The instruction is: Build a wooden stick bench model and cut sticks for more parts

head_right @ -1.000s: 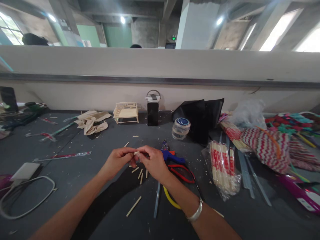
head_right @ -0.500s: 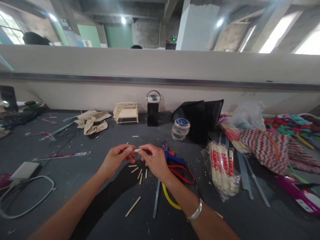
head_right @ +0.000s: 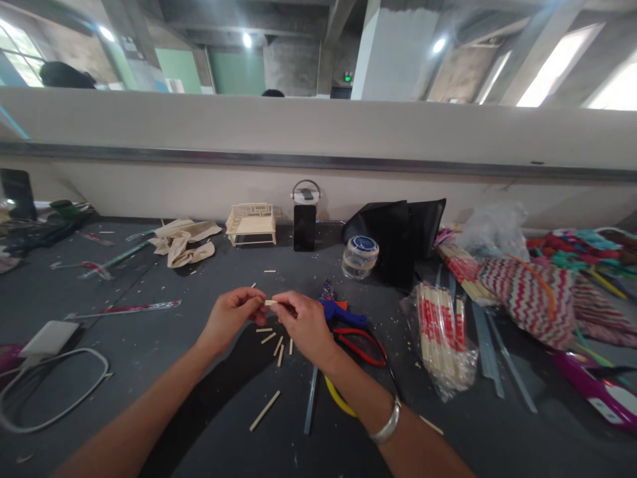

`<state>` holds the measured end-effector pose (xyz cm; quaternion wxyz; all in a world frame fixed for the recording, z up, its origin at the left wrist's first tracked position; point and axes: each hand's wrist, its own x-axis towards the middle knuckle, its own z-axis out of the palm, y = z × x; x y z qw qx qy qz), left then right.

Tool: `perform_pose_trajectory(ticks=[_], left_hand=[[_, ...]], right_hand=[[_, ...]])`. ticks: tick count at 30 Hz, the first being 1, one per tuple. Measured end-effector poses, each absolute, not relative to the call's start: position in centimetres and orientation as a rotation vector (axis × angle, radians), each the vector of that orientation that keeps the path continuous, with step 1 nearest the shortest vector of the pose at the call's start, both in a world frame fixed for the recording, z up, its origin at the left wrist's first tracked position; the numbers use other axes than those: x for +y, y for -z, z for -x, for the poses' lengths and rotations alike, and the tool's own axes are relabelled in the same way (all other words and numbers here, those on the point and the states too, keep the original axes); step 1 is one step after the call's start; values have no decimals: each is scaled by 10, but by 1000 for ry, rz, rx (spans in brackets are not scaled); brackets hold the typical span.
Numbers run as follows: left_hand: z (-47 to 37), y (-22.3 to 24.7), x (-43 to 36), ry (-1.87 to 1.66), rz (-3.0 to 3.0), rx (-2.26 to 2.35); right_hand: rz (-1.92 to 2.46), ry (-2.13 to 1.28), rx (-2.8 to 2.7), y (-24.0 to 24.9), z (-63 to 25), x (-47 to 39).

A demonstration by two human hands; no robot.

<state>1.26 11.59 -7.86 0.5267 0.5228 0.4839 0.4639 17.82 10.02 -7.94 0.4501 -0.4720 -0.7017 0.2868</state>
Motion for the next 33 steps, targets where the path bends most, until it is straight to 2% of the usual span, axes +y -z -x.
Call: perform_pose_trajectory(ticks=[8, 19, 25, 33], left_hand=[[-6, 80, 120, -1147, -1363, 1316], [-16, 73, 107, -985, -1164, 900], [-12, 73, 111, -1004, -1056, 914], [-19, 68, 105, -1072, -1227, 909]], right_hand=[[1188, -882, -1553, 80, -179, 105], [1142, -985, -1564, 76, -176, 103], [1156, -1054, -1479, 76, -179, 107], [1142, -1150, -1416, 75, -179, 108]])
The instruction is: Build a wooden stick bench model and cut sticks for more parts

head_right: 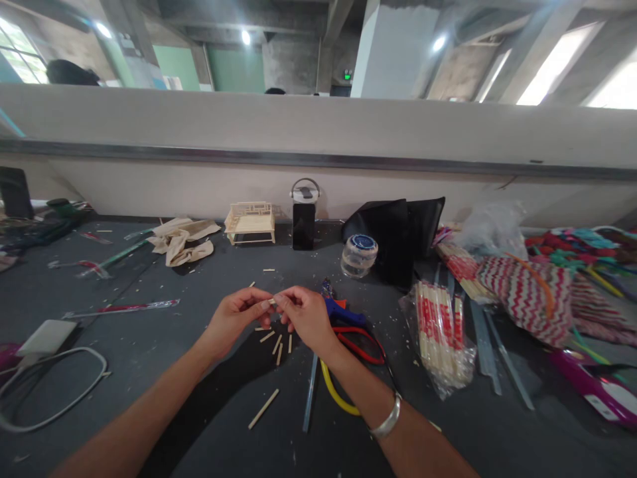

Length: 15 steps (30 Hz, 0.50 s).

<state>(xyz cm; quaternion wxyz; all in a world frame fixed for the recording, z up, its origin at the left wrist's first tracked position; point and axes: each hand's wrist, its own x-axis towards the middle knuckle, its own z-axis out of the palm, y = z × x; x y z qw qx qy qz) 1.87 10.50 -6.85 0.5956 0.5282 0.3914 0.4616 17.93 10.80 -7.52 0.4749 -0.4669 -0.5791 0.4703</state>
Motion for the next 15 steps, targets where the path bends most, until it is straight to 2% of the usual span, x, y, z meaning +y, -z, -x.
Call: perform_pose_trajectory(ticks=[11, 15], left_hand=[[-16, 72, 109, -1093, -1230, 968], [1, 76, 122, -1184, -1404, 1237]], right_hand=[[1105, -1123, -1513, 79, -180, 108], [1226, -794, -1702, 79, -184, 110]])
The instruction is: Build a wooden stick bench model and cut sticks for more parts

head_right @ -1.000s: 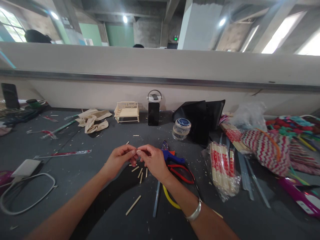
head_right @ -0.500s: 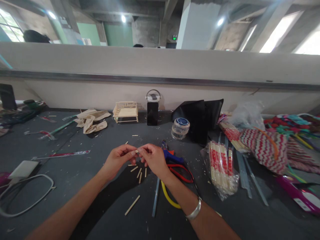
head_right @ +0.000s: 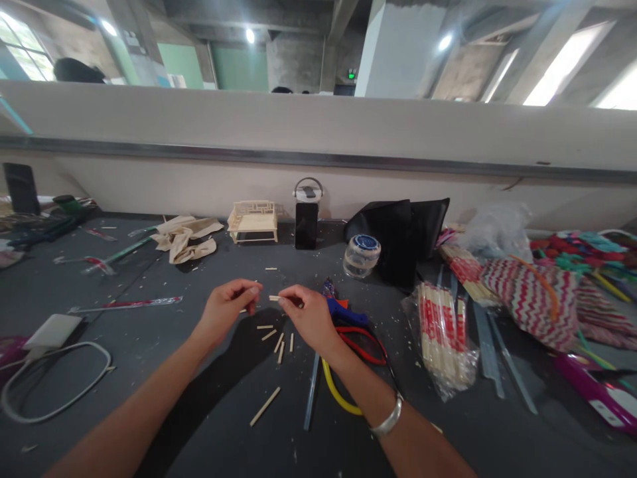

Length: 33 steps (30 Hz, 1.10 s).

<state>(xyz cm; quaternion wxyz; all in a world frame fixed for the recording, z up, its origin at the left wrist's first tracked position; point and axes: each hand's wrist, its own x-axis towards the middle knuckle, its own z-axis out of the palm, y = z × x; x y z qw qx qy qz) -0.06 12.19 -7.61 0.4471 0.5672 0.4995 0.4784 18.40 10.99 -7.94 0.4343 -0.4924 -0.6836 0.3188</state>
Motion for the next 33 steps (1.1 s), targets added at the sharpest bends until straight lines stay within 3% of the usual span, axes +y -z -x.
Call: perform_pose_trajectory(ticks=[3, 7, 11, 14, 18, 23, 29, 33], left_hand=[[23, 78, 137, -1239, -1743, 1544], [43, 77, 146, -878, -2180, 1686], [41, 77, 143, -434, -2308, 1583], [36, 81, 139, -361, -2314, 1533], [32, 84, 137, -414, -2284, 1516], [22, 85, 134, -584, -2182, 1456], [6, 84, 127, -902, -1408, 1134], [2, 78, 122, -1031, -1082, 1062]], right_hand=[[1285, -431, -1938, 82, -187, 111], [1311, -127, -2074, 89, -188, 112], [1327, 15, -1958, 88, -195, 118], [1328, 10, -1913, 80, -204, 122], [1323, -75, -1925, 72, -206, 120], [1140, 15, -2404, 80, -179, 101], [1217, 224, -2619, 94, -158, 89], [1290, 113, -2486, 93, -158, 90]])
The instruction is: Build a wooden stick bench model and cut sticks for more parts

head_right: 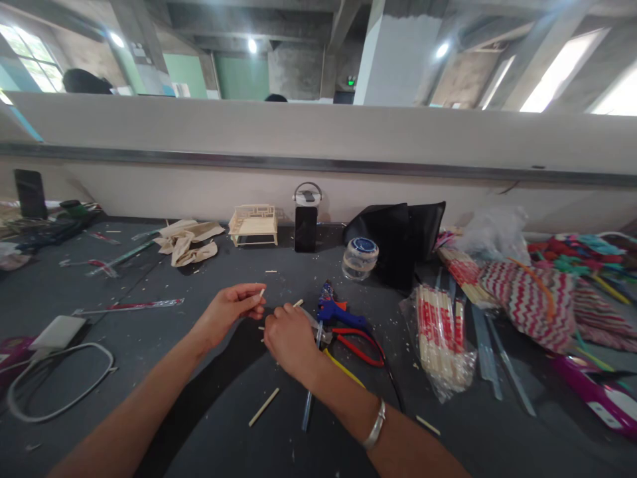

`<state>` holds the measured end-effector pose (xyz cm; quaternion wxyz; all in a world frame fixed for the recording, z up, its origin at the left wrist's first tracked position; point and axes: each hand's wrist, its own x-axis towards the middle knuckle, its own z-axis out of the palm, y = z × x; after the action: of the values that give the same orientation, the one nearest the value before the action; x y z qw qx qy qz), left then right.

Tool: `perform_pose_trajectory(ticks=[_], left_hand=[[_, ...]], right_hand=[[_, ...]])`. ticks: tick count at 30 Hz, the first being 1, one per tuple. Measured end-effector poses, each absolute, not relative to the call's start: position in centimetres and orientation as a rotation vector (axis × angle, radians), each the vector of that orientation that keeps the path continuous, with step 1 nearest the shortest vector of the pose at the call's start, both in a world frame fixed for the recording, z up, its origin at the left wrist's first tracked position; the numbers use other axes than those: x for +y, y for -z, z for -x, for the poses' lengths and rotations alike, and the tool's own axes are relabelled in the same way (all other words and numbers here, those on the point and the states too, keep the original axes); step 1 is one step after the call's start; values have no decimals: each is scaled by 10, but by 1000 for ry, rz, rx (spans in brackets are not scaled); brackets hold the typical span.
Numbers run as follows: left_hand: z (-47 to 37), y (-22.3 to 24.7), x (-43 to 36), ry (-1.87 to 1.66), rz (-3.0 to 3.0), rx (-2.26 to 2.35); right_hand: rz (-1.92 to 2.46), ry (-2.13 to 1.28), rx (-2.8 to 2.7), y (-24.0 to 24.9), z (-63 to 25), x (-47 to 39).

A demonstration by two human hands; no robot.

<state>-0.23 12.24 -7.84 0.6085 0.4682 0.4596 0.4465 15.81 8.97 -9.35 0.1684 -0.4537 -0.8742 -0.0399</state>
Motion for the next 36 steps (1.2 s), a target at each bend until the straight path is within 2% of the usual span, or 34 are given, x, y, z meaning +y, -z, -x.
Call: perform_pose_trajectory(ticks=[5, 7, 17, 25, 28, 33, 36], left_hand=[[-4, 76, 118, -1161, -865, 870], [-8, 77, 117, -1164, -828, 824], [1, 85, 123, -1342, -858, 971], [-7, 86, 118, -1229, -949, 1021], [-8, 85, 117, -1202, -930, 965], [-8, 81, 115, -1039, -869, 772], [-10, 81, 113, -970, -876, 745]], right_hand=[[1400, -390, -1839, 80, -164, 94], [1386, -465, -1763, 76, -166, 95], [1377, -13, -2639, 66, -174, 83], [1276, 106, -2787, 65, -173, 76], [1291, -78, -2604, 69, -169, 79], [1292, -604, -1882, 64, -172, 89], [1290, -740, -1671, 62, -176, 95]])
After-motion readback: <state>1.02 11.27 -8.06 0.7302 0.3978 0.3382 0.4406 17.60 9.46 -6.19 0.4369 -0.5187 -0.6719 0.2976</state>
